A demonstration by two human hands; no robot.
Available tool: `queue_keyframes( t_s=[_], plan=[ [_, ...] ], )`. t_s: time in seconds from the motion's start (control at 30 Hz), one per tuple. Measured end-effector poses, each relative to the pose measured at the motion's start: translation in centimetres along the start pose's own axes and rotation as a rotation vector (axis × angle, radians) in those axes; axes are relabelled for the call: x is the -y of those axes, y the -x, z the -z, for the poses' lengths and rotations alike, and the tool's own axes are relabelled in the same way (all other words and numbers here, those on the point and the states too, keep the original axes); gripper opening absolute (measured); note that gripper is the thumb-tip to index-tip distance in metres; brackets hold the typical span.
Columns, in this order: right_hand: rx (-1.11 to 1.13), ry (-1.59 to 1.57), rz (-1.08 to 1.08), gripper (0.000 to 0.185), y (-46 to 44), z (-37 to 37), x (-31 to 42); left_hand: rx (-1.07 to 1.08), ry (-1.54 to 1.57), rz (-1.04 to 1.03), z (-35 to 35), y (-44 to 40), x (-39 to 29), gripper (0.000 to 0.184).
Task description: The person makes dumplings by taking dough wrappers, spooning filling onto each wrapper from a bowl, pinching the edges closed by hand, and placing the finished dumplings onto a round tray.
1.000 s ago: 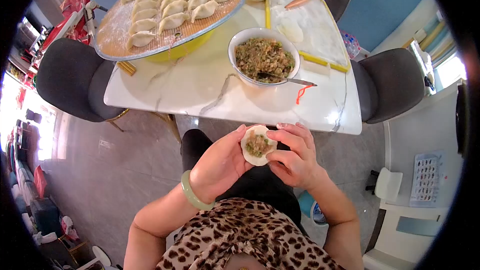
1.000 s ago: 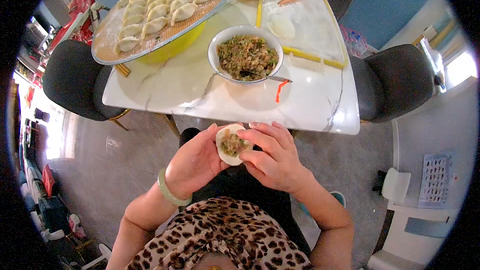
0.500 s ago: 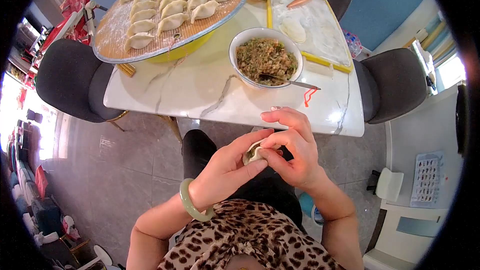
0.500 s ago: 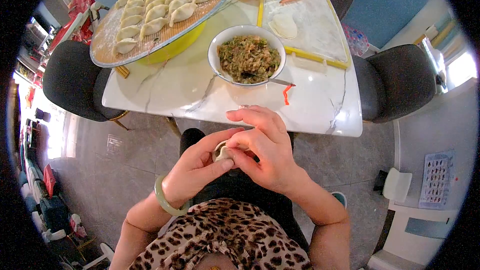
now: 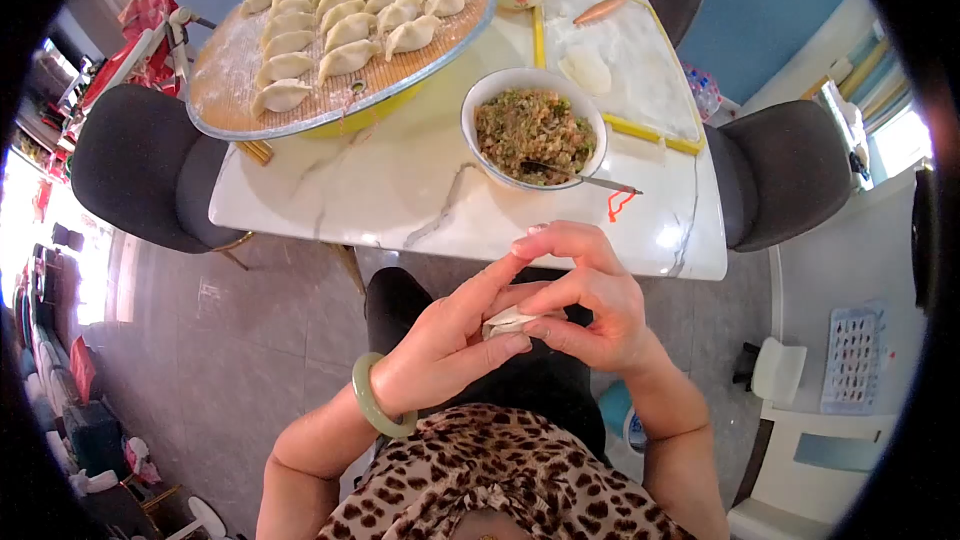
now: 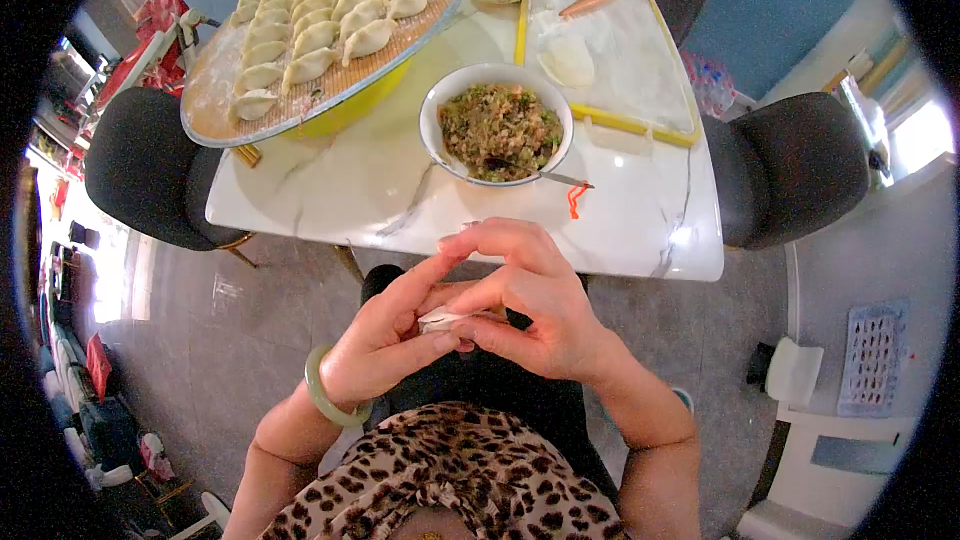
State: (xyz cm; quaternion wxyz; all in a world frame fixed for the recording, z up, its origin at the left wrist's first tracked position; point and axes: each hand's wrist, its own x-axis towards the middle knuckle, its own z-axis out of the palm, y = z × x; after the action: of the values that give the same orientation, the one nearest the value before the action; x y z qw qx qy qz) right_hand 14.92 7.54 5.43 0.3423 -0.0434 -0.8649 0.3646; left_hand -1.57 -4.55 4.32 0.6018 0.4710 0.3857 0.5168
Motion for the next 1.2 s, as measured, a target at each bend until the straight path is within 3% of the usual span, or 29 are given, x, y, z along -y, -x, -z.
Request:
queue_keyframes(
  t_s=[0.17,0.23,0.3,0.37,0.5,0.57,0.77,0.87,0.93,1.0,1.1,1.17,1.2],
  plan=[
    [-0.059,0.046,0.084,0.018,0.1,-0.1,0.1,-0.014,0.089,-0.059,-0.4,-0.4,-0.4,0.069],
    [-0.164,0.017,0.088,0.017,0.2,-0.4,-0.2,-0.024,0.382,-0.139,-0.5,-0.7,1.1,0.066],
    [-0.186,0.009,0.093,0.016,0.2,-0.8,-0.7,-0.070,0.399,-0.195,-0.8,-0.8,3.6,0.057],
    [-0.195,-0.022,0.045,0.025,0.4,-1.4,-1.5,-0.133,0.575,-0.127,-0.9,-0.7,4.8,0.049],
    [-0.161,-0.117,-0.131,0.039,-1.9,-1.1,0.7,-0.183,0.447,-0.171,-0.7,-1.0,3.2,0.039],
    [0.184,0.226,-0.035,0.049,-3.2,0.4,1.4,-0.197,0.367,-0.180,-0.6,-0.8,3.3,0.036],
    [0.412,0.585,0.083,0.039,-4.8,1.2,2.5,-0.229,0.156,-0.163,0.1,-0.2,2.5,0.027],
    [0.368,0.602,0.115,0.035,-5.0,0.8,3.0,-0.250,0.073,-0.113,-0.3,-0.1,2.3,0.026],
    [0.351,0.639,0.165,0.036,-4.8,0.5,2.4,-0.298,0.400,-0.187,-1.2,-0.7,3.4,0.029],
    [0.331,0.676,0.214,0.037,-4.6,0.3,1.4,-0.290,0.508,-0.154,-1.5,-0.9,4.1,0.029],
    [0.372,0.650,0.155,0.042,-4.7,0.0,0.8,-0.303,0.605,-0.129,-1.6,-1.1,4.1,0.028],
    [0.268,0.370,-0.057,0.046,-4.5,-0.7,1.1,-0.286,0.406,-0.234,-1.1,-1.0,3.9,0.031],
    [0.272,0.368,-0.063,0.046,-4.7,-0.5,1.3,-0.288,0.412,-0.230,-1.0,-0.8,3.9,0.031]
  ],
)
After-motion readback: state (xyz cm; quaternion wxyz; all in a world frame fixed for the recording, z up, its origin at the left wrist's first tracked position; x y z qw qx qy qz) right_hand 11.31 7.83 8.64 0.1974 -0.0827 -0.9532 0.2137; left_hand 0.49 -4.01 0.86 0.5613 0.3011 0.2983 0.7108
